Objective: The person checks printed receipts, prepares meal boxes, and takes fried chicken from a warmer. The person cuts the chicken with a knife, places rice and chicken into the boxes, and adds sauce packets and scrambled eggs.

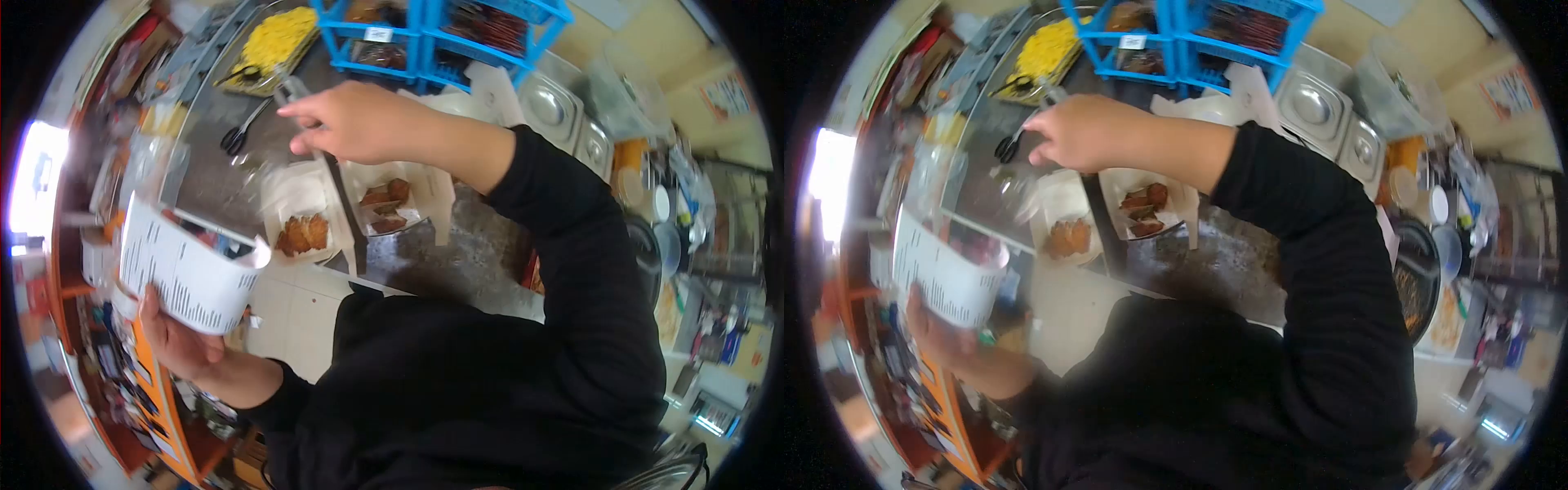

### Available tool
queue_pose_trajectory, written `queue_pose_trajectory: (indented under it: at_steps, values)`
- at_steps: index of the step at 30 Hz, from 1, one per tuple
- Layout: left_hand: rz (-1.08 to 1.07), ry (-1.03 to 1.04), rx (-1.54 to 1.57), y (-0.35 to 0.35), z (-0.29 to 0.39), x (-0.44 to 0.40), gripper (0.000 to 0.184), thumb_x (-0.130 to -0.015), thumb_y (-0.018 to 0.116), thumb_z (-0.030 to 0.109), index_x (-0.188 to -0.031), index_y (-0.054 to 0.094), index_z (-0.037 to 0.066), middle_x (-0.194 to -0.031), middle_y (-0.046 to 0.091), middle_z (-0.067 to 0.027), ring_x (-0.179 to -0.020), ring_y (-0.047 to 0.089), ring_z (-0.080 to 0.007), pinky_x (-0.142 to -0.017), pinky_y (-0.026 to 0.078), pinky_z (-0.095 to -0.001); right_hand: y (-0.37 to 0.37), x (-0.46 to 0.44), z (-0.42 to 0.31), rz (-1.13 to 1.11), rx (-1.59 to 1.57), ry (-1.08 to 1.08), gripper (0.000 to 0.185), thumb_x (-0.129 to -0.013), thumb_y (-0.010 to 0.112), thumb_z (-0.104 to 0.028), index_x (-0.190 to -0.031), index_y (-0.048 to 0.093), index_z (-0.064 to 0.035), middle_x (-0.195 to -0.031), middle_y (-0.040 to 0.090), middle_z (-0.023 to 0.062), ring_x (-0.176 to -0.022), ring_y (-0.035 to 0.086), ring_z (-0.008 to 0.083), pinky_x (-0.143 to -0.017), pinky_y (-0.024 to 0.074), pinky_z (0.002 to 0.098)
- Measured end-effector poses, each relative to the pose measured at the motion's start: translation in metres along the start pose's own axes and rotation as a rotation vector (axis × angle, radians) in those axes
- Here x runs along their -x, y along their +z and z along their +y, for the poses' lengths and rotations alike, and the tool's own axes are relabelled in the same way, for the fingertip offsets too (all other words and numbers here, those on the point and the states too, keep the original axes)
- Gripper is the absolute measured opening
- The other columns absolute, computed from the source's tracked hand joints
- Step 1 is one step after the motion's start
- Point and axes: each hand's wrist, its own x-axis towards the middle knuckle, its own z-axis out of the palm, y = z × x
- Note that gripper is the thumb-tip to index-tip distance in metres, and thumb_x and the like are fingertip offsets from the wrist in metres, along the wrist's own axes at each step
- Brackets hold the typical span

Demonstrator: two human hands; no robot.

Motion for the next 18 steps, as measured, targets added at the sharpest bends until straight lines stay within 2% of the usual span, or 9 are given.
queue_pose_trajectory:
  at_steps: [2, 5, 7, 10, 12, 13, 15, 16, 18]
  values:
    - [0.034, -0.024, -0.016, -0.009, 0.005, 0.002, 0.055, -0.097, 0.032, 0.021, -0.144, 0.014, -0.002, -0.147, 0.027, -0.0216, -0.125, 0.044, -0.0399, -0.101, 0.038, -0.0565, -0.014, -0.004, 0.025, 0.26, 0.292, -0.181, 0.025, -0.083, 0.062, -0.023, -0.103, 0.067, -0.0096, -0.091, 0.069, 0.0119, -0.073, 0.066, 0.0213, -0.065, 0.0512, 0.0316]
    - [0.063, -0.105, -0.03, -0.01, 0.011, 0.007, 0.06, -0.096, 0.033, 0.018, -0.147, 0.005, 0.002, -0.152, 0.017, -0.0157, -0.13, 0.037, -0.0401, -0.1, 0.036, -0.0646, -0.069, 0.021, 0.058, 0.284, 0.328, 0.089, 0.015, -0.08, 0.06, -0.013, -0.09, 0.07, -0.0088, -0.084, 0.068, 0.0121, -0.076, 0.066, 0.0268, -0.069, 0.051, 0.0388]
    - [0.188, -0.052, -0.148, -0.002, 0.004, 0.007, 0.053, -0.092, 0.044, 0.027, -0.133, 0.037, -0.006, -0.124, 0.052, -0.021, -0.108, 0.057, -0.0316, -0.087, 0.049, -0.0454, -0.082, 0.045, 0.102, 0.291, 0.466, 0.283, 0.013, -0.079, 0.06, -0.012, -0.087, 0.07, -0.0081, -0.082, 0.068, 0.0136, -0.075, 0.066, 0.0278, -0.068, 0.0507, 0.0393]
    - [0.254, -0.116, -0.318, -0.068, 0.021, -0.002, 0.055, -0.094, 0.04, 0.022, -0.14, 0.023, -0.002, -0.137, 0.041, -0.0185, -0.12, 0.048, -0.0343, -0.093, 0.043, -0.0578, -0.036, 0.078, 0.152, 0.437, 0.585, 0.348, 0.011, -0.074, 0.059, -0.01, -0.074, 0.068, -0.0034, -0.08, 0.067, 0.0189, -0.078, 0.066, 0.0325, -0.067, 0.0521, 0.0416]
    - [0.039, -0.157, -0.126, -0.074, 0.022, -0.004, 0.054, -0.095, 0.04, 0.022, -0.141, 0.025, -0.002, -0.137, 0.045, -0.0177, -0.123, 0.048, -0.0308, -0.099, 0.041, -0.0595, -0.005, 0.083, 0.153, 0.283, 0.508, 0.529, 0.018, -0.075, 0.059, -0.01, -0.087, 0.067, 0.0004, -0.079, 0.067, 0.0173, -0.081, 0.067, 0.0325, -0.07, 0.053, 0.0417]
    - [0.052, -0.137, -0.154, -0.072, 0.023, -0.005, 0.054, -0.095, 0.041, 0.022, -0.141, 0.026, -0.002, -0.137, 0.046, -0.0177, -0.122, 0.049, -0.0302, -0.099, 0.042, -0.0574, 0.007, 0.079, 0.161, 0.153, 0.466, 0.608, 0.021, -0.077, 0.059, -0.012, -0.094, 0.067, -0.0029, -0.091, 0.066, 0.0181, -0.088, 0.066, 0.032, -0.072, 0.0533, 0.0404]
    - [0.088, -0.09, -0.208, -0.047, 0.021, -0.005, 0.052, -0.094, 0.041, 0.021, -0.14, 0.029, -0.002, -0.136, 0.047, -0.0177, -0.12, 0.052, -0.029, -0.099, 0.043, -0.0532, 0.042, 0.081, 0.178, 0.243, 0.386, 0.622, 0.022, -0.079, 0.06, -0.015, -0.098, 0.067, -0.0083, -0.105, 0.062, 0.0162, -0.093, 0.065, 0.0325, -0.074, 0.0534, 0.0408]
    - [0.253, -0.051, -0.303, -0.052, 0.024, -0.007, 0.051, -0.094, 0.041, 0.022, -0.138, 0.032, -0.001, -0.134, 0.049, -0.0172, -0.118, 0.053, -0.0298, -0.098, 0.045, -0.0497, 0.052, 0.08, 0.187, 0.252, 0.359, 0.645, 0.025, -0.078, 0.06, -0.013, -0.102, 0.065, -0.011, -0.108, 0.059, 0.0162, -0.096, 0.063, 0.0328, -0.077, 0.0522, 0.0418]
    - [0.305, -0.052, -0.301, -0.054, 0.022, -0.006, 0.05, -0.094, 0.041, 0.022, -0.138, 0.032, -0.002, -0.133, 0.049, -0.0166, -0.118, 0.053, -0.03, -0.098, 0.044, -0.0505, 0.057, 0.073, 0.194, 0.273, 0.312, 0.683, 0.033, -0.078, 0.06, -0.009, -0.11, 0.062, -0.0166, -0.115, 0.053, 0.0162, -0.102, 0.059, 0.0334, -0.083, 0.0499, 0.0439]
